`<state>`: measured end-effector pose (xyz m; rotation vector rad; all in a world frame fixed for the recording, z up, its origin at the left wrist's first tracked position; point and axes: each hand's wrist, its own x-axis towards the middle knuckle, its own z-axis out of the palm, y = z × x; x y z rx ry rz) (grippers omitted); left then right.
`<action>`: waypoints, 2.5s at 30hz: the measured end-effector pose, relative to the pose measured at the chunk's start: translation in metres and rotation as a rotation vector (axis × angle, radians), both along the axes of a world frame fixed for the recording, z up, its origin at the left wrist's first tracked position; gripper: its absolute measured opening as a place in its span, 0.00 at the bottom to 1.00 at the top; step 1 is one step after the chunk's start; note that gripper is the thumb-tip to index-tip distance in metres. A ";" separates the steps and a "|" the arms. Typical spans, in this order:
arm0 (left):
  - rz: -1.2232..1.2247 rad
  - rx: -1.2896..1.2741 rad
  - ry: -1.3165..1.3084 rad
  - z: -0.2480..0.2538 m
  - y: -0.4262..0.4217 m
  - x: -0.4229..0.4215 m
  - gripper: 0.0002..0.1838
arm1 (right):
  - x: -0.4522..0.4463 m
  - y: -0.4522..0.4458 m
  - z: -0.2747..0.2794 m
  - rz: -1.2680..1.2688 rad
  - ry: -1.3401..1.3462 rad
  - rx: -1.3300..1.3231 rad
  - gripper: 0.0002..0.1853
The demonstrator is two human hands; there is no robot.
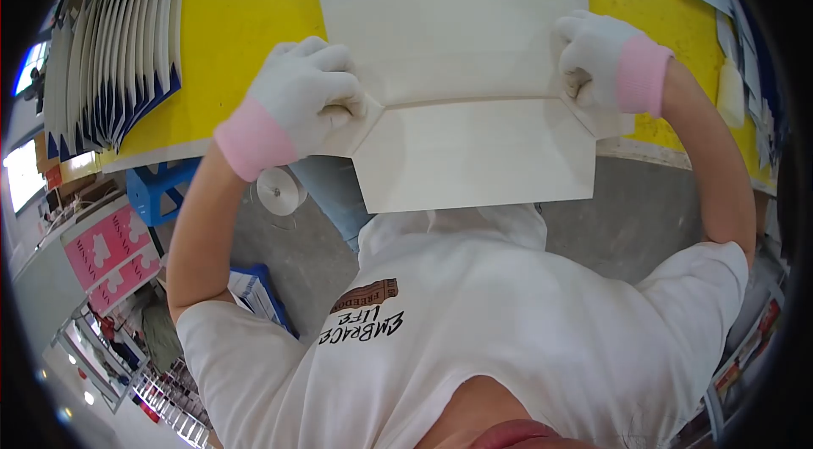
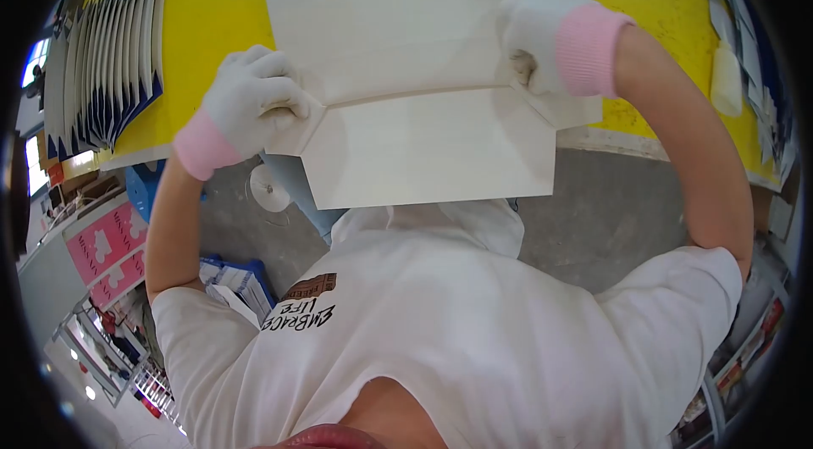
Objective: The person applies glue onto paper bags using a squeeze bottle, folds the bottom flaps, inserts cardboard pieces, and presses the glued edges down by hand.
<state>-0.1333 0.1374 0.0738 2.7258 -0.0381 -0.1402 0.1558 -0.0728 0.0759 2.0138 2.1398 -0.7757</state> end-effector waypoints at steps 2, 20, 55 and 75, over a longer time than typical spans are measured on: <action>0.076 0.007 -0.108 -0.012 -0.007 -0.011 0.07 | 0.011 -0.008 -0.007 -0.019 0.218 0.124 0.05; 0.248 0.194 -0.449 -0.071 -0.070 0.081 0.23 | -0.049 0.013 -0.057 -0.051 0.045 0.675 0.14; 0.500 0.325 -0.148 -0.051 -0.059 0.003 0.48 | 0.177 -0.042 -0.065 -0.986 -0.899 0.807 0.41; 0.747 -0.221 -0.372 -0.044 -0.034 -0.021 0.22 | -0.065 -0.089 -0.049 -1.220 0.597 0.945 0.23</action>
